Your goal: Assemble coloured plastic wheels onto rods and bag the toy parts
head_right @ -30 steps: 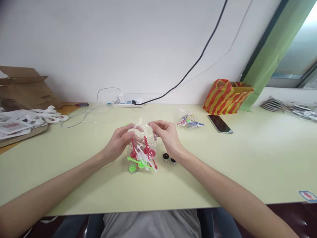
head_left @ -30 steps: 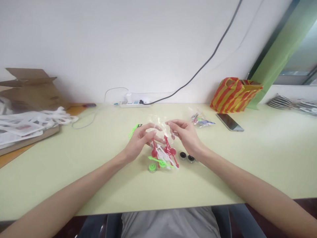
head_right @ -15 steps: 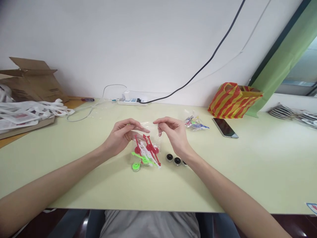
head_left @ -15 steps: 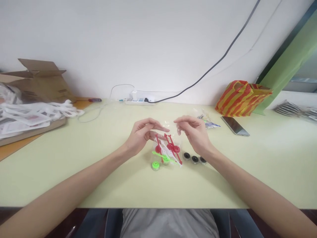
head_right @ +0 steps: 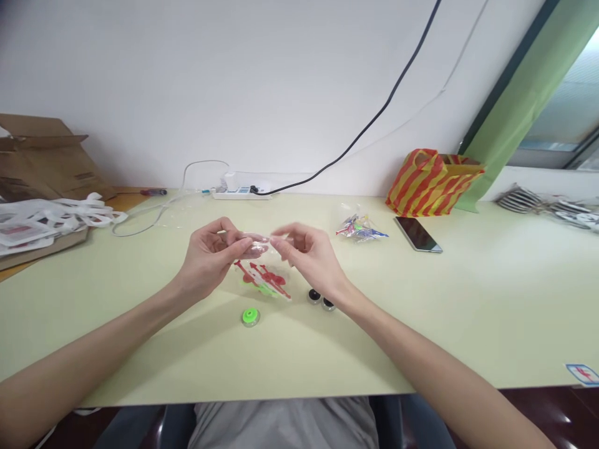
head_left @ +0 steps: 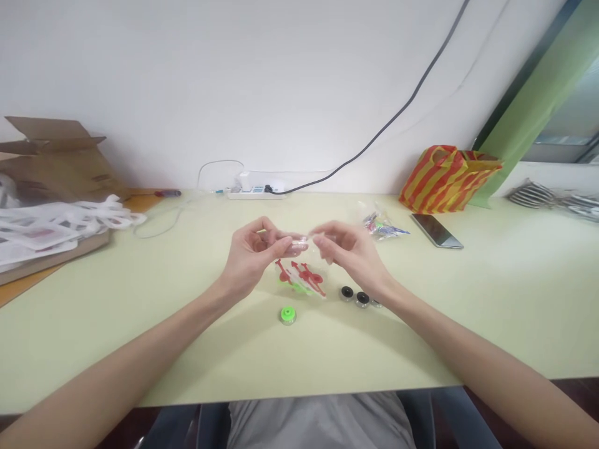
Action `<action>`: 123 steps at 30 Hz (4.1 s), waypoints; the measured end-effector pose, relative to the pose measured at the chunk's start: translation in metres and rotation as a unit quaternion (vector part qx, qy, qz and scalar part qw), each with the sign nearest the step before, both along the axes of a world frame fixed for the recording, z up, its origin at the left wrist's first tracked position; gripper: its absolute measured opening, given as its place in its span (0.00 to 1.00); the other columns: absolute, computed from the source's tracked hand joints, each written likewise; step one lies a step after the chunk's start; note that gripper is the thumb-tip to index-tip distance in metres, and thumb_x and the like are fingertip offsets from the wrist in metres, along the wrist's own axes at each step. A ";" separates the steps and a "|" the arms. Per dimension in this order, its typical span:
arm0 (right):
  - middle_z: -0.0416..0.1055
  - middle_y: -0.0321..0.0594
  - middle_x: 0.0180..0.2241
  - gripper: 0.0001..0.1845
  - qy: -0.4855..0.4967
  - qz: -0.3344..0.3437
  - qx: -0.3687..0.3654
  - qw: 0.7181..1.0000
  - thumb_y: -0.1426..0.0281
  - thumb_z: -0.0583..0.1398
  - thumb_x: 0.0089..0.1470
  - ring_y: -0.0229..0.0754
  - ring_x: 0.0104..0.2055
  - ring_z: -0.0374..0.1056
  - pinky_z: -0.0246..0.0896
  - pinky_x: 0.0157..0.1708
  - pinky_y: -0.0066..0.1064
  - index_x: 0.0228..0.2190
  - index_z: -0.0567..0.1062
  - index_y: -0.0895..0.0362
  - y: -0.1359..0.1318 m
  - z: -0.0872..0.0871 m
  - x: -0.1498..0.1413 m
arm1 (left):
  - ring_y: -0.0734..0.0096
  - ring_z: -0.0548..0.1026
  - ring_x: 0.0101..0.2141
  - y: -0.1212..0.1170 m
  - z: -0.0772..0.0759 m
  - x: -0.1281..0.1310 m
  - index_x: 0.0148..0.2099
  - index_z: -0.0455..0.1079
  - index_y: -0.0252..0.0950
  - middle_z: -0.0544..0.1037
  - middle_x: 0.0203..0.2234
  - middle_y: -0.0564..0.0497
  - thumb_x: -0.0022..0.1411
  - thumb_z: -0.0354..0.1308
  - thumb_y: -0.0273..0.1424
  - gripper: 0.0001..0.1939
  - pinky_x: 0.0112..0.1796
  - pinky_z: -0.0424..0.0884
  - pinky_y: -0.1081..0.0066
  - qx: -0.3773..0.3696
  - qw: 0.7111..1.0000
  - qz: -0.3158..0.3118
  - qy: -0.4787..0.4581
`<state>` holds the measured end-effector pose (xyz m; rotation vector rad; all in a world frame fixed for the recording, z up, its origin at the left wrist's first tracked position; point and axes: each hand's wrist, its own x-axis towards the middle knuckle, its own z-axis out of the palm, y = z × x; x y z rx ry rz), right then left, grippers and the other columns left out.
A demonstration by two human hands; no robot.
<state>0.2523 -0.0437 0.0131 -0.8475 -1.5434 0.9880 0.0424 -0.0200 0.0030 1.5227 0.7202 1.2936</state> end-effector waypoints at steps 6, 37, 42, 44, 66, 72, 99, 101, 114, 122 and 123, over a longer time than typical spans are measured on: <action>0.76 0.38 0.30 0.13 -0.034 -0.113 0.109 0.987 0.59 0.65 0.62 0.40 0.31 0.70 0.65 0.34 0.34 0.31 0.79 0.55 0.008 0.007 0.015 | 0.56 0.85 0.45 0.000 0.006 -0.002 0.46 0.63 0.40 0.86 0.45 0.45 0.65 0.69 0.34 0.16 0.49 0.81 0.53 0.036 0.999 -0.019 0.005; 0.77 0.59 0.51 0.19 -0.301 -0.398 -0.090 0.862 0.72 0.62 0.56 0.53 0.53 0.71 0.63 0.55 0.39 0.49 0.77 0.65 0.199 -0.013 0.196 | 0.62 0.80 0.39 0.043 -0.025 -0.025 0.56 0.67 0.43 0.79 0.45 0.48 0.64 0.64 0.35 0.20 0.39 0.78 0.60 0.007 0.994 0.094 0.056; 0.73 0.58 0.54 0.24 -0.294 -0.436 -0.028 0.850 0.71 0.53 0.62 0.53 0.56 0.68 0.61 0.57 0.41 0.58 0.69 0.63 0.183 0.001 0.197 | 0.61 0.80 0.37 0.042 -0.025 -0.023 0.55 0.68 0.42 0.79 0.43 0.49 0.63 0.64 0.35 0.19 0.39 0.77 0.60 0.007 0.994 0.097 0.051; 0.74 0.55 0.50 0.24 -0.283 -0.439 0.012 0.853 0.71 0.53 0.61 0.51 0.52 0.69 0.63 0.53 0.41 0.58 0.68 0.61 0.167 0.004 0.190 | 0.62 0.79 0.37 0.041 -0.023 -0.022 0.55 0.68 0.42 0.79 0.43 0.48 0.63 0.63 0.34 0.19 0.39 0.77 0.61 0.008 0.993 0.097 0.059; 0.74 0.48 0.44 0.15 -0.413 0.042 0.252 0.874 0.63 0.53 0.73 0.48 0.46 0.69 0.63 0.47 0.41 0.50 0.74 0.57 0.019 -0.041 0.075 | 0.52 0.74 0.52 0.011 -0.005 -0.021 0.61 0.66 0.38 0.75 0.54 0.40 0.69 0.59 0.44 0.24 0.51 0.70 0.56 0.331 0.791 -0.144 0.493; 0.73 0.48 0.49 0.21 -0.427 0.118 0.215 0.871 0.54 0.53 0.72 0.50 0.49 0.68 0.61 0.51 0.43 0.52 0.71 0.57 0.013 -0.037 0.064 | 0.45 0.68 0.61 -0.010 -0.007 -0.002 0.65 0.62 0.40 0.72 0.61 0.39 0.62 0.64 0.56 0.38 0.59 0.65 0.52 0.307 0.773 -0.212 0.513; 0.72 0.42 0.38 0.20 -0.505 0.145 0.165 0.835 0.54 0.53 0.72 0.45 0.37 0.70 0.60 0.37 0.34 0.44 0.75 0.55 0.017 -0.039 0.073 | 0.67 0.75 0.32 0.015 -0.040 0.008 0.54 0.71 0.39 0.76 0.39 0.49 0.76 0.49 0.47 0.20 0.32 0.65 0.68 0.360 0.751 -0.097 0.545; 0.74 0.44 0.40 0.20 -0.498 0.139 0.163 0.841 0.53 0.53 0.72 0.45 0.38 0.71 0.61 0.37 0.34 0.47 0.75 0.55 0.015 -0.038 0.074 | 0.65 0.77 0.35 0.017 -0.038 0.006 0.60 0.68 0.39 0.77 0.40 0.48 0.75 0.50 0.49 0.23 0.36 0.67 0.68 0.340 0.777 -0.091 0.522; 0.74 0.51 0.49 0.21 -0.481 0.059 0.297 0.822 0.64 0.50 0.74 0.51 0.51 0.68 0.64 0.50 0.45 0.58 0.75 0.55 0.004 -0.044 0.053 | 0.58 0.72 0.31 0.115 -0.038 -0.106 0.35 0.64 0.41 0.75 0.28 0.49 0.70 0.49 0.47 0.17 0.30 0.55 0.66 0.115 0.735 0.225 0.629; 0.74 0.53 0.53 0.21 -0.544 0.037 0.311 0.779 0.61 0.51 0.74 0.55 0.57 0.67 0.62 0.55 0.48 0.57 0.76 0.56 0.002 -0.048 0.045 | 0.60 0.71 0.30 0.114 -0.040 -0.103 0.32 0.64 0.41 0.75 0.28 0.48 0.67 0.49 0.41 0.13 0.31 0.57 0.66 0.133 0.742 0.189 0.629; 0.74 0.54 0.53 0.21 -0.548 0.027 0.307 0.778 0.61 0.51 0.73 0.56 0.58 0.66 0.62 0.55 0.49 0.57 0.76 0.57 0.005 -0.048 0.048 | 0.60 0.71 0.30 0.114 -0.040 -0.105 0.33 0.64 0.41 0.76 0.28 0.48 0.68 0.48 0.40 0.13 0.31 0.58 0.66 0.132 0.745 0.186 0.627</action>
